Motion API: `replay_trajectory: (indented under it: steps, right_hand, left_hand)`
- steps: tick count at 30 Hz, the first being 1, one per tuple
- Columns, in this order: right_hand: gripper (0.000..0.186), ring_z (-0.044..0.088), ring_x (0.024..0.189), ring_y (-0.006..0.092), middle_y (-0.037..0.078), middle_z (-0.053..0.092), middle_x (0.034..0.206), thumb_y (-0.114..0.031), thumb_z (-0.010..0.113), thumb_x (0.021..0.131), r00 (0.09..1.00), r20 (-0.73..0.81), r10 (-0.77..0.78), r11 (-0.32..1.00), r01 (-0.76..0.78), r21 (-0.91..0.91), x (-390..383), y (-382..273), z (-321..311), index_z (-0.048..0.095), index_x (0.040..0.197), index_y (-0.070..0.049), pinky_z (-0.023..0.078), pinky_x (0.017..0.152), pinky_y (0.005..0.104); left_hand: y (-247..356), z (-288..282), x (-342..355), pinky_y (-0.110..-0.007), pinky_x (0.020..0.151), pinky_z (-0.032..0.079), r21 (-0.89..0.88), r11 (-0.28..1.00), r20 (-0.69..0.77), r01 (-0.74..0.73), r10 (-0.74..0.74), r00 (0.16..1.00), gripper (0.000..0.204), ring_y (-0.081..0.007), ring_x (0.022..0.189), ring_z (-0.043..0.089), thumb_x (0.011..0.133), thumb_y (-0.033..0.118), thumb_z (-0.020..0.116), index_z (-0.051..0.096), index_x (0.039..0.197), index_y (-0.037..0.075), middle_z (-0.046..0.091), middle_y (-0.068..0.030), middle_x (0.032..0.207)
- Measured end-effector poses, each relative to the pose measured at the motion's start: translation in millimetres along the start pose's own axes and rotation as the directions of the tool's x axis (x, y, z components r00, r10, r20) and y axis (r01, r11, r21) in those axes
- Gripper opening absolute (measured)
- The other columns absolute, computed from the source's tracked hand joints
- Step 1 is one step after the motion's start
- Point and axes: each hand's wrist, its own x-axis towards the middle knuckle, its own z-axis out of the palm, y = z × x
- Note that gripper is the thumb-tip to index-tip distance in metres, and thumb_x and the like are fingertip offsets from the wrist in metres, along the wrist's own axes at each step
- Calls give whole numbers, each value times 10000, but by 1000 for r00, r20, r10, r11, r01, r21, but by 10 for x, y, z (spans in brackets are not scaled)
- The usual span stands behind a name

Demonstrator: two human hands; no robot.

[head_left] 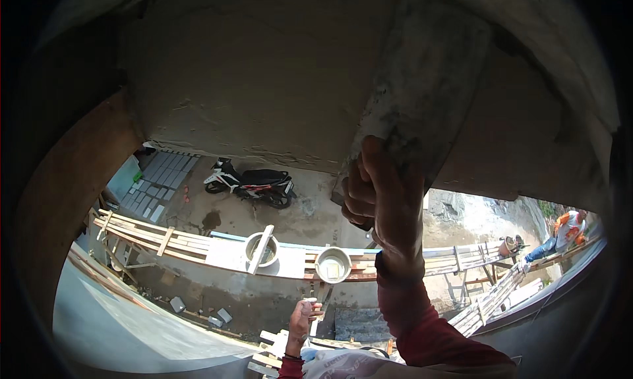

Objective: The person applies plaster to an overhead beam using a trowel and a hawk, wets their hand in a basin of water, and smooths the plastered surface with a trowel.

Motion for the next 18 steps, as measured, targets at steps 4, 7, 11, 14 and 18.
replay_trajectory:
  steps: [4,7,11,14,18]
  right_hand:
    - [395,202,352,38,-64,250,460,-293,509,955,984,-171,-55,996,41,-82,-353,-385,-719,364,624,-135,125,339,223]
    - [373,179,357,36,-63,230,482,-328,487,960,981,-174,-83,987,57,-149,-604,-657,-1243,331,661,-167,114,325,211]
    - [388,178,355,38,-68,224,482,-369,500,948,928,-359,-97,967,2,-256,-887,-957,-1846,323,661,-178,111,339,214]
    - [339,198,352,60,-45,256,491,-368,490,951,786,-570,-240,918,-7,-396,-1084,-1165,-2248,392,691,-175,124,350,233]
    - [322,215,345,81,-22,275,497,-369,491,951,957,207,202,896,-96,-432,-1066,-1453,-2296,434,719,-153,148,341,243]
  left_hand:
    - [-113,209,29,-265,744,443,38,999,108,13,-17,994,542,-173,863,632,925,529,440,485,1160,44,612,-94,1046]
    - [-191,334,34,-263,733,447,74,997,135,24,-34,990,542,-176,862,635,923,526,448,494,1149,36,619,-101,1034]
    - [-336,351,-5,-260,730,439,96,994,183,57,-74,980,551,-168,866,634,920,536,440,500,1157,43,617,-93,1039]
    - [-300,364,-92,-262,746,426,145,984,184,101,-127,975,516,-156,873,629,932,508,432,511,1156,50,623,-79,1042]
    - [-408,415,-36,-257,736,425,114,987,194,111,-132,972,492,-147,870,629,942,485,431,518,1153,49,625,-74,1050]
